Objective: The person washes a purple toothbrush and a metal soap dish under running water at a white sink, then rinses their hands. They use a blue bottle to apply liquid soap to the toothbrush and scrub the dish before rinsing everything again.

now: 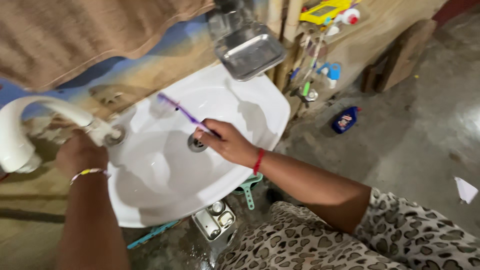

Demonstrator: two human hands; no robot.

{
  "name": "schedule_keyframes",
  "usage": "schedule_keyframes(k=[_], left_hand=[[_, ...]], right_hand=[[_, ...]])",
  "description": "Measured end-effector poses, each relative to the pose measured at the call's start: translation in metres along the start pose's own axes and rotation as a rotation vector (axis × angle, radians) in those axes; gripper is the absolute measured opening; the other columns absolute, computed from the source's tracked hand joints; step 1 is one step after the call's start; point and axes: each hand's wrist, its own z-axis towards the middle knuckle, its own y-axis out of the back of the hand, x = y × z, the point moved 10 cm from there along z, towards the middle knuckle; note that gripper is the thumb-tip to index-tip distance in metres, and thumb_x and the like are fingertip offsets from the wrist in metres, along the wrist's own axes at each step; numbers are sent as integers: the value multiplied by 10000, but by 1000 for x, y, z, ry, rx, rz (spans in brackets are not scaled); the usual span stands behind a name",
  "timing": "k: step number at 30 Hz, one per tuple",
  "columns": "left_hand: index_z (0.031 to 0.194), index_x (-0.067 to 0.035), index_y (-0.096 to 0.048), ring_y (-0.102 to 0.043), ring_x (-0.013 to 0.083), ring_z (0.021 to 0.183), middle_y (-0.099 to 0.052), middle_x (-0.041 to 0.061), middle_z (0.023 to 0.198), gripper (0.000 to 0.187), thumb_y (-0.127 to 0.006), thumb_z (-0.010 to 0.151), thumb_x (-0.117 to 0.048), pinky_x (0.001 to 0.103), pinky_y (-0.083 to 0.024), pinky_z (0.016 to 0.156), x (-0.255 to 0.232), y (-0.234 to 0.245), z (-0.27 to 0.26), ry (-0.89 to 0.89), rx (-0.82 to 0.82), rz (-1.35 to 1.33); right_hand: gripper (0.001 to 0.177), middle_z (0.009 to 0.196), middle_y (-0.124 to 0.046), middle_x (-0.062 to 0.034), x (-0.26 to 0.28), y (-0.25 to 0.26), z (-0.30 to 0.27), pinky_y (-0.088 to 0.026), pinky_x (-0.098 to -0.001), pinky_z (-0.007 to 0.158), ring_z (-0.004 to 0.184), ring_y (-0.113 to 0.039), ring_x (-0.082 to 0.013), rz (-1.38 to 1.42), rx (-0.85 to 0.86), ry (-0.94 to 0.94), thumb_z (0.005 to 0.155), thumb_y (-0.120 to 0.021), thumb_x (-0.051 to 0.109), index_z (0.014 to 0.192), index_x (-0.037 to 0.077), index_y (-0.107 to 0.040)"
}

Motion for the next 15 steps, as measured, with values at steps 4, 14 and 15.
schedule_keyframes(k=[4,14,15], left_hand=[[1138,-102,-720,-683,409,1083,-717,207,1174,352,-786,823,-244,511,-561,884,5,-2,-1,41,14,-74],[896,-82,-619,-506,201,622,-591,96,779,139,-715,830,-158,334,-322,500,1,-73,-5,275,707,-1019],[872,-80,-608,-489,181,576,-578,85,740,128,-708,831,-149,316,-298,461,-1,-80,-13,337,774,-1178]], right_hand=[[348,696,-405,5,-42,-73,25,-369,-316,575,664,-365,-94,-21,174,-145,1078,-626,305,897,10,-593],[149,713,-498,9,-108,-163,64,-367,-284,517,585,-430,-99,474,179,-491,1028,-551,199,1047,80,-639],[140,707,-489,-1,-112,-168,61,-339,-291,485,562,-410,-112,601,173,-615,1029,-552,203,1047,85,-624]])
